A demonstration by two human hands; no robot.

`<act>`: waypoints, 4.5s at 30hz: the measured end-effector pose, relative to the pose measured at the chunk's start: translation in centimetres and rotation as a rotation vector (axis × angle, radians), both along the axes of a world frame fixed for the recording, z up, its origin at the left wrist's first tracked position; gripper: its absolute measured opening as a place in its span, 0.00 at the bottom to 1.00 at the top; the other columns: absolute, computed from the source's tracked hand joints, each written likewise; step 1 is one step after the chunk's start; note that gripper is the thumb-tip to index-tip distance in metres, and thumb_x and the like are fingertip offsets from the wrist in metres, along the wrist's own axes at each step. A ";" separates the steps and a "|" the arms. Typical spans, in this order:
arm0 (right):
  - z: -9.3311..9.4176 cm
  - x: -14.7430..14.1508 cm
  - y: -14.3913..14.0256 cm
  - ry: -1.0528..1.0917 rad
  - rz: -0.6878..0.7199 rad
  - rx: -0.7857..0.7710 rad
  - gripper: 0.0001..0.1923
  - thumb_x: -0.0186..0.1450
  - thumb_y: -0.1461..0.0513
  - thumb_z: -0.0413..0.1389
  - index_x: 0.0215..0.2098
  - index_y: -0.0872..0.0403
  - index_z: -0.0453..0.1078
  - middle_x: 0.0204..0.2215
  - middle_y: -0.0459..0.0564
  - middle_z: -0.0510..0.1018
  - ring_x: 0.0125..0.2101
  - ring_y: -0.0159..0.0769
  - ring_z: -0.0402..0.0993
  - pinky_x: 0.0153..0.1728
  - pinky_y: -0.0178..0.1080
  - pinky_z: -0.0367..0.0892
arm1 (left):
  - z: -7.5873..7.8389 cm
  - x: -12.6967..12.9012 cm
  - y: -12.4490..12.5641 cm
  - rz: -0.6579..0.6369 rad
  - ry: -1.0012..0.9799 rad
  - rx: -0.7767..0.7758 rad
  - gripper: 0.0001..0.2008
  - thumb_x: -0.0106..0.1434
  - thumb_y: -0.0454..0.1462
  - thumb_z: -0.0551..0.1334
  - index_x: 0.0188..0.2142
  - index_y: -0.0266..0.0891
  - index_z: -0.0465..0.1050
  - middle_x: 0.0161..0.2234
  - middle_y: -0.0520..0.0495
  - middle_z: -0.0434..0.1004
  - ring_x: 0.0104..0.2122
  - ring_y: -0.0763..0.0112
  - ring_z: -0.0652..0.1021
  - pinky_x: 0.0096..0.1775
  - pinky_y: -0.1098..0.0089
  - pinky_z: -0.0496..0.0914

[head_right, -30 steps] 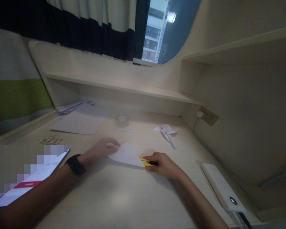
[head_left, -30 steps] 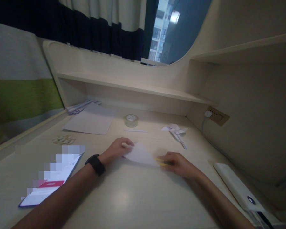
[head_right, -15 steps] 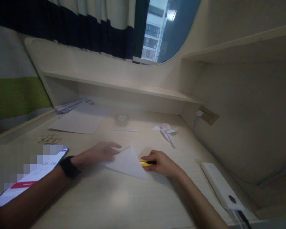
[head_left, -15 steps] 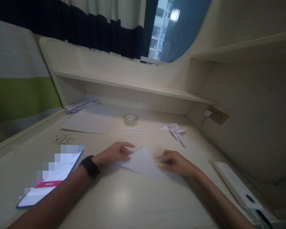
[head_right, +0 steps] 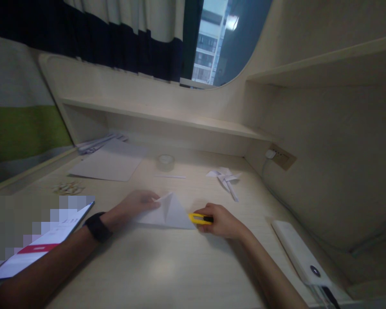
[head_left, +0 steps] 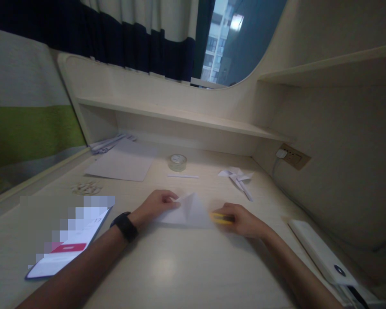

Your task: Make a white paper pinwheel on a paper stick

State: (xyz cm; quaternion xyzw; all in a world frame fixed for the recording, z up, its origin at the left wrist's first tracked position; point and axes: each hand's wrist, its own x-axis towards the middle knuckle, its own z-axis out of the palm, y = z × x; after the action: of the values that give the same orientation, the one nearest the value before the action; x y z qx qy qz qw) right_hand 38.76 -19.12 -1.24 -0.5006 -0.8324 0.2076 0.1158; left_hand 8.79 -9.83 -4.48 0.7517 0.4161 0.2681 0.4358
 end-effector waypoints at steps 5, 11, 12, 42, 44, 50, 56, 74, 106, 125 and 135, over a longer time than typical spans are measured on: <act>0.3 -0.7 0.4 -0.063 0.038 -0.009 0.21 0.58 0.62 0.60 0.51 0.48 0.71 0.37 0.49 0.76 0.37 0.37 0.70 0.40 0.37 0.62 | -0.8 0.0 0.5 0.078 0.174 0.237 0.16 0.56 0.48 0.62 0.38 0.39 0.77 0.32 0.47 0.80 0.32 0.64 0.77 0.33 0.69 0.67; -0.1 -1.3 0.7 -0.071 -0.062 0.042 0.16 0.57 0.61 0.60 0.44 0.51 0.71 0.35 0.48 0.77 0.34 0.36 0.71 0.36 0.36 0.61 | -1.2 -0.2 -0.3 0.054 0.330 0.469 0.13 0.63 0.42 0.57 0.42 0.39 0.74 0.35 0.45 0.79 0.37 0.62 0.76 0.41 0.64 0.67; -0.2 -1.3 0.8 -0.067 -0.085 0.050 0.14 0.57 0.62 0.61 0.43 0.52 0.71 0.34 0.47 0.77 0.33 0.35 0.71 0.34 0.35 0.61 | -1.3 -0.2 -0.6 0.059 0.340 0.523 0.13 0.63 0.41 0.57 0.43 0.38 0.74 0.37 0.43 0.78 0.39 0.61 0.76 0.44 0.63 0.67; -1.1 -0.3 1.3 0.050 0.032 0.007 0.14 0.59 0.59 0.62 0.44 0.49 0.76 0.37 0.50 0.75 0.35 0.34 0.72 0.38 0.36 0.65 | -2.2 2.3 -1.7 -0.416 0.542 0.737 0.28 0.68 0.54 0.43 0.64 0.51 0.50 0.66 0.48 0.48 0.65 0.54 0.51 0.61 0.51 0.44; -1.0 -0.5 1.3 0.047 0.022 0.000 0.13 0.59 0.60 0.62 0.44 0.49 0.76 0.36 0.50 0.75 0.35 0.34 0.71 0.38 0.36 0.65 | -2.3 2.3 -1.6 -0.420 0.545 0.736 0.28 0.68 0.54 0.43 0.64 0.51 0.50 0.67 0.49 0.48 0.65 0.54 0.51 0.61 0.52 0.44; -1.1 -0.6 1.4 0.041 0.026 0.013 0.12 0.60 0.61 0.62 0.43 0.49 0.77 0.36 0.50 0.75 0.35 0.34 0.71 0.38 0.36 0.65 | -2.4 2.3 -1.7 -0.418 0.541 0.743 0.28 0.69 0.53 0.42 0.65 0.50 0.50 0.66 0.48 0.48 0.65 0.55 0.50 0.62 0.51 0.44; -1.4 -0.5 1.7 0.034 0.048 0.043 0.12 0.59 0.63 0.61 0.42 0.50 0.77 0.37 0.50 0.76 0.36 0.35 0.72 0.39 0.37 0.65 | -2.3 2.3 -1.7 -0.425 0.524 0.754 0.27 0.69 0.52 0.43 0.64 0.50 0.50 0.66 0.48 0.51 0.65 0.56 0.50 0.61 0.51 0.45; -1.0 -0.8 1.1 0.056 0.031 0.027 0.13 0.57 0.65 0.63 0.41 0.50 0.77 0.35 0.49 0.75 0.36 0.34 0.70 0.39 0.37 0.64 | -2.3 2.3 -1.8 -0.421 0.530 0.759 0.27 0.69 0.52 0.43 0.64 0.50 0.50 0.65 0.48 0.52 0.65 0.56 0.50 0.61 0.51 0.44; -0.7 0.4 -2.1 0.072 -0.005 -0.022 0.10 0.59 0.63 0.61 0.40 0.51 0.78 0.34 0.49 0.74 0.34 0.34 0.69 0.35 0.35 0.63 | -1.5 2.1 -2.1 -0.435 0.488 0.735 0.22 0.67 0.52 0.48 0.60 0.62 0.58 0.66 0.53 0.51 0.64 0.51 0.54 0.60 0.46 0.46; -1.8 1.0 -1.9 0.066 0.005 0.015 0.12 0.59 0.63 0.62 0.41 0.49 0.77 0.36 0.49 0.74 0.34 0.34 0.70 0.36 0.35 0.63 | -2.2 5.7 -4.1 -0.350 0.523 0.710 0.26 0.68 0.53 0.43 0.63 0.54 0.54 0.66 0.46 0.49 0.64 0.48 0.50 0.59 0.42 0.39; -1.1 2.6 -3.4 0.104 0.023 -0.090 0.15 0.55 0.69 0.62 0.40 0.49 0.78 0.35 0.47 0.73 0.34 0.32 0.69 0.35 0.33 0.63 | -2.5 5.6 -3.7 -0.362 0.480 0.694 0.27 0.66 0.54 0.47 0.63 0.54 0.54 0.66 0.46 0.49 0.64 0.48 0.51 0.59 0.43 0.38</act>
State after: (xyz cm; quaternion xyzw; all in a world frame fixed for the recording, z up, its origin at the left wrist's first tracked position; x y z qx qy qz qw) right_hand 41.34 -22.51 -2.30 -0.4842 -0.8209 0.2717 0.1338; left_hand 14.40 -13.58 -6.93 0.9547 0.2526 0.1296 0.0893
